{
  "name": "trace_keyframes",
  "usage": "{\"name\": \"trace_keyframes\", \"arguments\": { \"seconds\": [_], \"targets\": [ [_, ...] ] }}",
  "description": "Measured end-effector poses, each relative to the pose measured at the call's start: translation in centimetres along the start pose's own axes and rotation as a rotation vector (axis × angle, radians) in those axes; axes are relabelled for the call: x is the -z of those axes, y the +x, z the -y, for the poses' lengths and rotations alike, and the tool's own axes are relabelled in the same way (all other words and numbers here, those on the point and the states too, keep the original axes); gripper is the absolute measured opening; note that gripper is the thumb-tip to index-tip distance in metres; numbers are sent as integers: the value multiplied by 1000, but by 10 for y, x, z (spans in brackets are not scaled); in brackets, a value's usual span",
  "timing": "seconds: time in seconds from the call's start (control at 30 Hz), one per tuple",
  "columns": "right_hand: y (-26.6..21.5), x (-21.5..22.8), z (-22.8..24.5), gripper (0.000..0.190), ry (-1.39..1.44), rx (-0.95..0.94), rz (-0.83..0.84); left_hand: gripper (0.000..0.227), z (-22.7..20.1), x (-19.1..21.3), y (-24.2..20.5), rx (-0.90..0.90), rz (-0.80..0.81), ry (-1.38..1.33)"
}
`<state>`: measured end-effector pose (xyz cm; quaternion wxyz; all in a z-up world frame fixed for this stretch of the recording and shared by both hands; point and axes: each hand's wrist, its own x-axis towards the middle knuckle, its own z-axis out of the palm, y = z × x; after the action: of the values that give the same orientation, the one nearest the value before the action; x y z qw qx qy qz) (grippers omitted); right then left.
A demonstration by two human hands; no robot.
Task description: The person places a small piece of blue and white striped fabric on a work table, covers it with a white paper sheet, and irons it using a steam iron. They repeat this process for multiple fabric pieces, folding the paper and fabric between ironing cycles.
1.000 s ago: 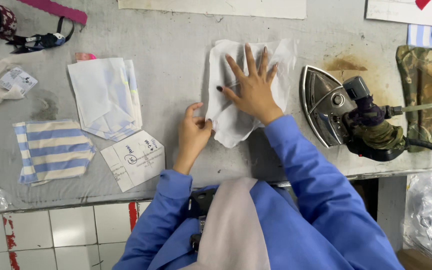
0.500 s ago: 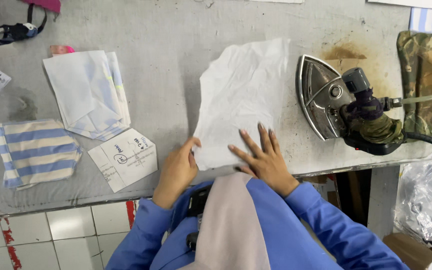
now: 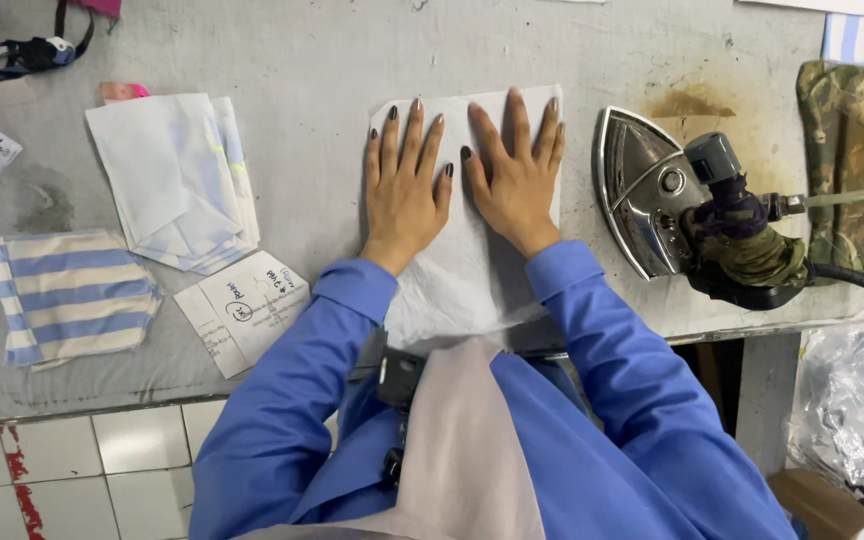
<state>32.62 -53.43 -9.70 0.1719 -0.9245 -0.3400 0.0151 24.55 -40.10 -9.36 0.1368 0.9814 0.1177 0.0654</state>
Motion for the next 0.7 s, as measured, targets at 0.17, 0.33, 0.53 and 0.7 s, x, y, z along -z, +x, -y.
{"name": "trace_keyframes", "arguments": {
  "seconds": [0.17,0.33,0.53,0.7],
  "targets": [
    [9,2,6,57,-95,-78,11,56,8,8,9,-56,12,40],
    [-76,15,8,54,-127,275,77,58,-6,9,-61,-164,-25,-43],
    [-150,38,4,46,-90,452,207,56,2,4,-137,-255,83,-141],
    [-141,44,-10,41,-87,532,278,45,34,-4,-163,-308,18,-275]
  ]
}}
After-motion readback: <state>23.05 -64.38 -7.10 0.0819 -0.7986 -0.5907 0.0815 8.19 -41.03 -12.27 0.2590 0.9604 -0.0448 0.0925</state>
